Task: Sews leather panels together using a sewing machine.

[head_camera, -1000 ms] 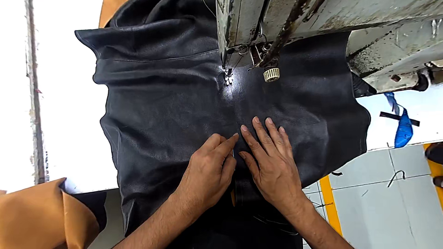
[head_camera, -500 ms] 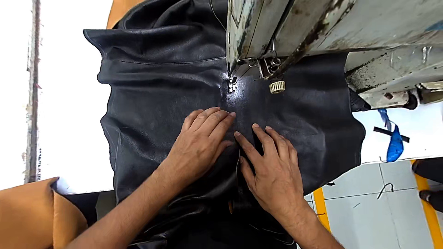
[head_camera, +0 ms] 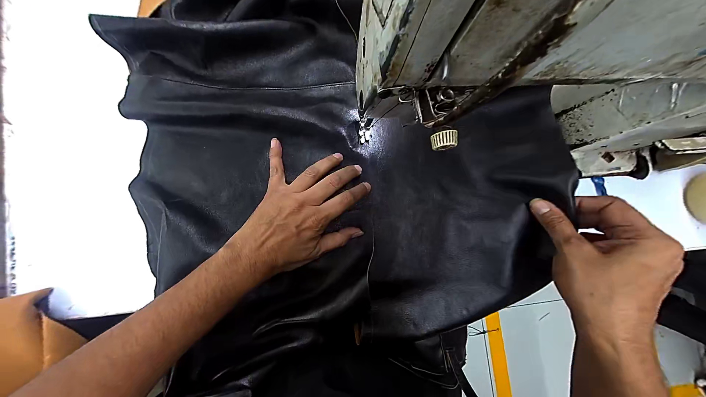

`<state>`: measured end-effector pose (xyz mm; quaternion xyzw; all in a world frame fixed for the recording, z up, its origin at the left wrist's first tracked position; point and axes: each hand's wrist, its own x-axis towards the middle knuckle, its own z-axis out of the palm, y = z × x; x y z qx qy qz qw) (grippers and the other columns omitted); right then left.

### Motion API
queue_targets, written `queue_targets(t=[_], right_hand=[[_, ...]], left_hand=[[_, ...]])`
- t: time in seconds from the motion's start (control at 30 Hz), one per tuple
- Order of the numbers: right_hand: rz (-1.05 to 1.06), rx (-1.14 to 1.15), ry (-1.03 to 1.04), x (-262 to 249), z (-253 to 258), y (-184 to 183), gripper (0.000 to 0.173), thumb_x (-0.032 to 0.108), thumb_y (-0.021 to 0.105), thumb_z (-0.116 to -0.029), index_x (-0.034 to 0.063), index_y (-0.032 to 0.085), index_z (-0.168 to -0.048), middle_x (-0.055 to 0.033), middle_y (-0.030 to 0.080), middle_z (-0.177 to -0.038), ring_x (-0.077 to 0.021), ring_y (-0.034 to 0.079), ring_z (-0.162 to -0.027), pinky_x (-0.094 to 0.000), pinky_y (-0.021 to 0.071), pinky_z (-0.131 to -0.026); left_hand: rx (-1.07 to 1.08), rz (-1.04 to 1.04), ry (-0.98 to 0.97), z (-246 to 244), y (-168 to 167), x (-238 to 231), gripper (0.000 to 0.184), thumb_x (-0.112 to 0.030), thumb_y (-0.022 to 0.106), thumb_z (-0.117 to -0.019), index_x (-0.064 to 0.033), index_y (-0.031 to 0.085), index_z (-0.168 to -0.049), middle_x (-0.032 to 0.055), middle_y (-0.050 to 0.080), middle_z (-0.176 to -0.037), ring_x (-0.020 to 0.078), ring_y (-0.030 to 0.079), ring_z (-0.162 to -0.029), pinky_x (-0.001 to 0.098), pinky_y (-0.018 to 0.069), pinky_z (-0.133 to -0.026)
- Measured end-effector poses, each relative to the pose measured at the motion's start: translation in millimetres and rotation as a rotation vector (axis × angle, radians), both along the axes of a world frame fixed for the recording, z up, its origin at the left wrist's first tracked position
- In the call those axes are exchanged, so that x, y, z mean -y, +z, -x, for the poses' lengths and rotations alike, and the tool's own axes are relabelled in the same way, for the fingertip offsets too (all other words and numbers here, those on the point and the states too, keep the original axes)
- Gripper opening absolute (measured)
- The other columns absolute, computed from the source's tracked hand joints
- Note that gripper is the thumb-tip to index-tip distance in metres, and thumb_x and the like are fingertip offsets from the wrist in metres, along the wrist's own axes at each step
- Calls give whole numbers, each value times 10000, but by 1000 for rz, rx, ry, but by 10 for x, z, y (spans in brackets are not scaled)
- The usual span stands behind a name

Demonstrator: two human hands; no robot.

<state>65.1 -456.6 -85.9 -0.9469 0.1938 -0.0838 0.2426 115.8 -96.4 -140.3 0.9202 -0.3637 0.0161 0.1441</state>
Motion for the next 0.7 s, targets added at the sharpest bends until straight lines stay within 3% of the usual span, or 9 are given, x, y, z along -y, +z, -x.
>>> queue_targets(t=[0.1,0.23,0.4,0.7], right_hand=[[-46,43,16,-23,-64,33,313,370,716,-963,85,661,-1079,-45,672,-883,-94,624,-747,-344,512,-696],[-63,69,52,1,-180,59,321,360,711,-969,83,645,-1118,-42,680,-941,-75,646,-795,-316,537,-737],[-73,90,89,22,-333,82,300,363,707,-973,103,637,-1107,-12,669,-929,-45,631,-757,-268,531,-697],[-62,121,110,49,-592,83,338,392,710,-969,101,631,-1122,-13,674,-939,-52,646,-773,-277,542,-717]], left_hand=[[-3,1,-6,-25,0,0,609,-646,419,-1003,-299,566,-1481,-5,492,-1576,300,377,-1509,850,95,-1113],[4,4,-1,-101,5,3,616,-649,412,-1005,-289,568,-1480,-1,495,-1573,301,384,-1505,847,99,-1114],[15,9,10,-210,21,3,609,-639,422,-1005,-281,575,-1472,-6,500,-1568,300,390,-1501,849,99,-1112],[34,18,17,-437,-12,-42,621,-670,389,-1002,-308,565,-1475,-8,522,-1547,309,416,-1483,861,104,-1091]])
